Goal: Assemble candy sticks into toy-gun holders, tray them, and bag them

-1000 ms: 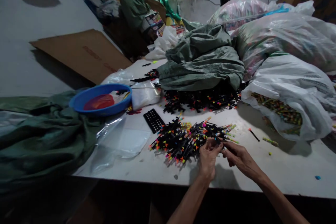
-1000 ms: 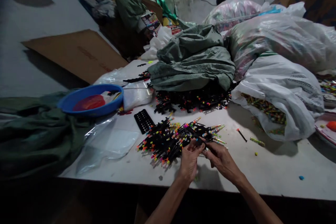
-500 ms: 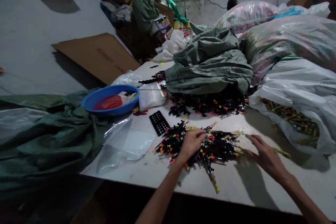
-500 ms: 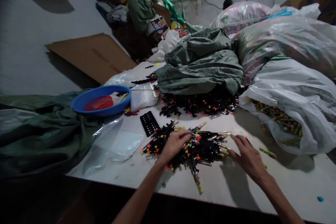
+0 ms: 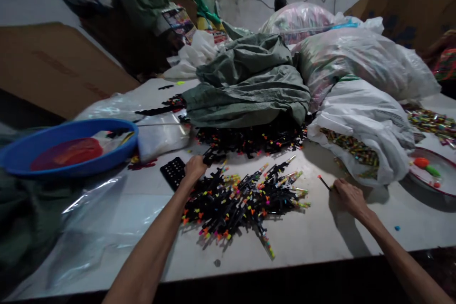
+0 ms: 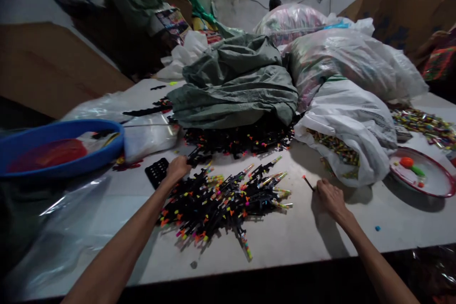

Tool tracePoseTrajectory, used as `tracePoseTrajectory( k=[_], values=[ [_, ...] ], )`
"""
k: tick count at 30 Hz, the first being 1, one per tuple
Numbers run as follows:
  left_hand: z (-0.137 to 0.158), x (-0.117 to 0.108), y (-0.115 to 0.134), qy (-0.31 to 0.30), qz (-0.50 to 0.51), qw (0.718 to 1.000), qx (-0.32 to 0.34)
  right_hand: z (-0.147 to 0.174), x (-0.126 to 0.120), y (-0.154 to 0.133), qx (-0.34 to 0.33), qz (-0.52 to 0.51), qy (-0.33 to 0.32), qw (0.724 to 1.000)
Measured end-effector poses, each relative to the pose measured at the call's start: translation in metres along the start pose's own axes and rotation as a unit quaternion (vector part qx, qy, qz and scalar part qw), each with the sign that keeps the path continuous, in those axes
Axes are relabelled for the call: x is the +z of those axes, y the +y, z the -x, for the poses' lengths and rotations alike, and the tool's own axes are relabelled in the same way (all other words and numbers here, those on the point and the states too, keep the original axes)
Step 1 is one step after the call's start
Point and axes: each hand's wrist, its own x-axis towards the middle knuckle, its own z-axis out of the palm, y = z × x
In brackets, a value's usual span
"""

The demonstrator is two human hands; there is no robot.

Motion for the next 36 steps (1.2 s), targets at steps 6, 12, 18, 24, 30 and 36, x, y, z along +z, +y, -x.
tracePoseTrajectory(
  k=[6,12,18,24,30,36],
  values=[
    [0.049,-0.007,0.009,-0.006,0.157,0.988,0.004,0.005,-0.018,-0.041,0.047,-0.414,0.078,0.906],
    [0.182,0.024,0.036,-0.184,0.496,0.849,-0.007,0.028,-0.044,-0.116,0.055,-0.709,-0.01,0.703],
    [0.271,0.059,0.052,-0.248,0.644,0.714,-0.12,0.056,-0.054,-0.173,0.011,-0.763,-0.022,0.646],
    [0.293,0.066,0.056,-0.227,0.67,0.694,-0.131,0.075,-0.045,-0.169,-0.021,-0.743,-0.01,0.669],
    [0.302,0.067,0.055,-0.223,0.658,0.708,-0.124,0.086,-0.049,-0.166,-0.052,-0.709,0.041,0.702],
    [0.308,0.064,0.056,-0.217,0.651,0.718,-0.114,0.096,-0.056,-0.167,-0.108,-0.598,0.147,0.78]
  ],
)
